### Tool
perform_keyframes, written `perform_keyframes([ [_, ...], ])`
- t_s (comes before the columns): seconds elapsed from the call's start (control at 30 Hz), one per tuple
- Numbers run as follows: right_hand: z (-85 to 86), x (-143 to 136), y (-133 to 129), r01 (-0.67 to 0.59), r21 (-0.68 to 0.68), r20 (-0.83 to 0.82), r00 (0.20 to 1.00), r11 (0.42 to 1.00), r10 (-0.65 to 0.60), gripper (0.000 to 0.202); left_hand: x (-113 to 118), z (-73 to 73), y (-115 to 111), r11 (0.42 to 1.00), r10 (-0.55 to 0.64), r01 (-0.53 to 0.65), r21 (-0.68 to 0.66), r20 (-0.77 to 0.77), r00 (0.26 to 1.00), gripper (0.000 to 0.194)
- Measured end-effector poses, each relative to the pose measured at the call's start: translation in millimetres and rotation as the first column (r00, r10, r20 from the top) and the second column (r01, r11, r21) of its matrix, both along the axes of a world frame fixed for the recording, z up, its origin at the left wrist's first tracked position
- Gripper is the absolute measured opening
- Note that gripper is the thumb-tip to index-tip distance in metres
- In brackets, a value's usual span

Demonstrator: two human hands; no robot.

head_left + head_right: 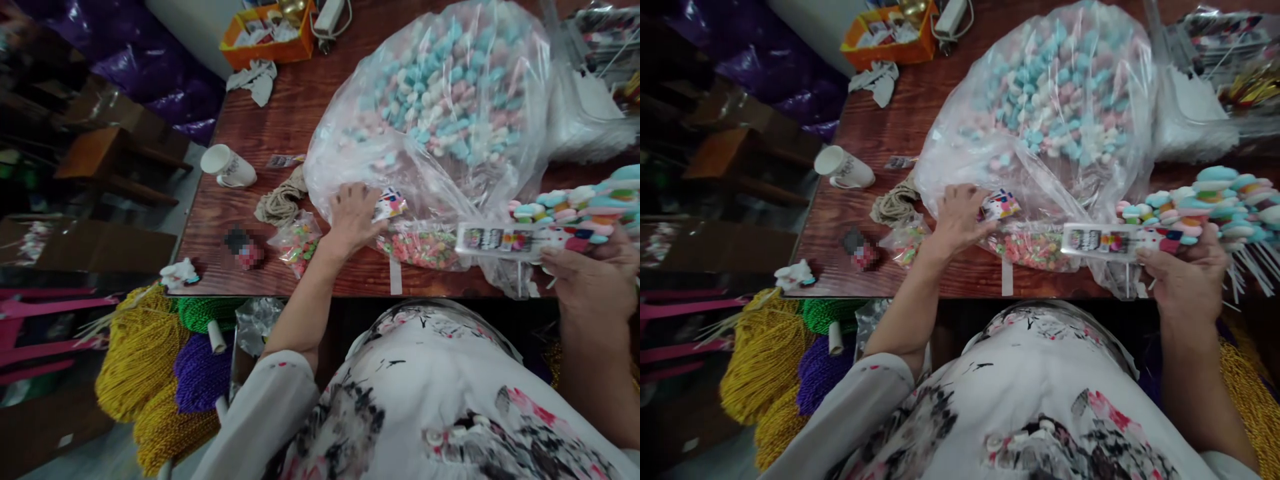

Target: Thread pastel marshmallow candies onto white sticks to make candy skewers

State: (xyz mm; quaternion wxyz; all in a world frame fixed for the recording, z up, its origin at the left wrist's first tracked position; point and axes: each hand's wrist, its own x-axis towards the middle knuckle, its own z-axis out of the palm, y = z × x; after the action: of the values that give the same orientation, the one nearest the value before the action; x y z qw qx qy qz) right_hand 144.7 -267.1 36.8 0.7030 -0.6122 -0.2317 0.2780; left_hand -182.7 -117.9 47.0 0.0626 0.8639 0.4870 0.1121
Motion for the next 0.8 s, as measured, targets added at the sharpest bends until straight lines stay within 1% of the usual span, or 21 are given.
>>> perform_keyframes([
  [0.07, -2.0, -14, -3, -0.071, -0.016, -0.094, 0.993, 0.997, 0.070, 0.054, -3, -1.9, -6, 0.998, 0.004, -0.010, 0.067, 0.098, 0.995, 0.056],
  [0.1, -2.6, -23, -4, -0.109, -0.016, -0.139, 0.985, 0.994, 0.106, 0.055, 0, -3.7, -14, 0.996, -0.034, 0.021, 0.081, 0.160, 0.986, 0.055],
  [0.17, -3.5, -39, -5, -0.180, -0.027, -0.195, 0.966, 0.983, 0.171, 0.058, 11, -9.4, -37, 0.984, -0.177, 0.164, 0.067, 0.283, 0.943, 0.059],
  [0.2, -4.1, -45, -5, -0.208, -0.040, -0.199, 0.960, 0.977, 0.197, 0.058, 19, -13.5, -50, 0.965, -0.257, 0.258, 0.040, 0.323, 0.911, 0.065],
  [0.23, -5.0, -49, -5, -0.238, -0.057, -0.186, 0.957, 0.970, 0.224, 0.059, 27, -18.1, -62, 0.937, -0.332, 0.350, 0.010, 0.345, 0.878, 0.074],
  [0.27, -5.9, -51, -6, -0.268, -0.074, -0.161, 0.954, 0.960, 0.254, 0.060, 34, -22.8, -73, 0.913, -0.379, 0.408, -0.012, 0.349, 0.857, 0.081],
  [0.33, -7.1, -54, -6, -0.326, -0.092, -0.104, 0.943, 0.941, 0.316, 0.061, 47, -30.7, -89, 0.893, -0.416, 0.450, -0.030, 0.326, 0.849, 0.091],
  [0.4, -5.1, -56, -7, -0.368, -0.077, -0.059, 0.930, 0.927, 0.364, 0.061, 56, -33.2, -95, 0.891, -0.428, 0.454, -0.013, 0.312, 0.848, 0.088],
  [0.43, -2.7, -58, -8, -0.378, -0.065, -0.044, 0.925, 0.923, 0.376, 0.061, 59, -31.8, -95, 0.886, -0.439, 0.464, -0.001, 0.320, 0.840, 0.083],
  [0.5, 3.8, -64, -6, -0.374, -0.029, -0.020, 0.928, 0.927, 0.373, 0.060, 61, -23.8, -88, 0.868, -0.469, 0.496, 0.019, 0.359, 0.807, 0.076],
  [0.57, 8.3, -69, 1, -0.347, 0.019, 0.000, 0.938, 0.938, 0.347, 0.059, 58, -12.2, -75, 0.853, -0.494, 0.521, 0.040, 0.383, 0.780, 0.077],
  [0.63, 5.6, -71, 13, -0.332, 0.066, -0.001, 0.943, 0.941, 0.333, 0.057, 51, -1.7, -57, 0.846, -0.516, 0.530, 0.060, 0.341, 0.786, 0.079],
  [0.7, -6.8, -71, 27, -0.340, 0.093, -0.002, 0.940, 0.936, 0.341, 0.056, 44, 3.3, -40, 0.853, -0.517, 0.521, 0.040, 0.212, 0.830, 0.078],
  [0.77, -26.3, -69, 41, -0.352, 0.089, 0.028, 0.936, 0.932, 0.351, 0.057, 37, 2.2, -29, 0.884, -0.466, 0.467, -0.006, 0.064, 0.882, 0.077],
  [0.8, -36.9, -69, 46, -0.354, 0.069, 0.054, 0.935, 0.933, 0.351, 0.057, 34, 0.1, -26, 0.903, -0.429, 0.429, -0.020, 0.016, 0.903, 0.079],
])
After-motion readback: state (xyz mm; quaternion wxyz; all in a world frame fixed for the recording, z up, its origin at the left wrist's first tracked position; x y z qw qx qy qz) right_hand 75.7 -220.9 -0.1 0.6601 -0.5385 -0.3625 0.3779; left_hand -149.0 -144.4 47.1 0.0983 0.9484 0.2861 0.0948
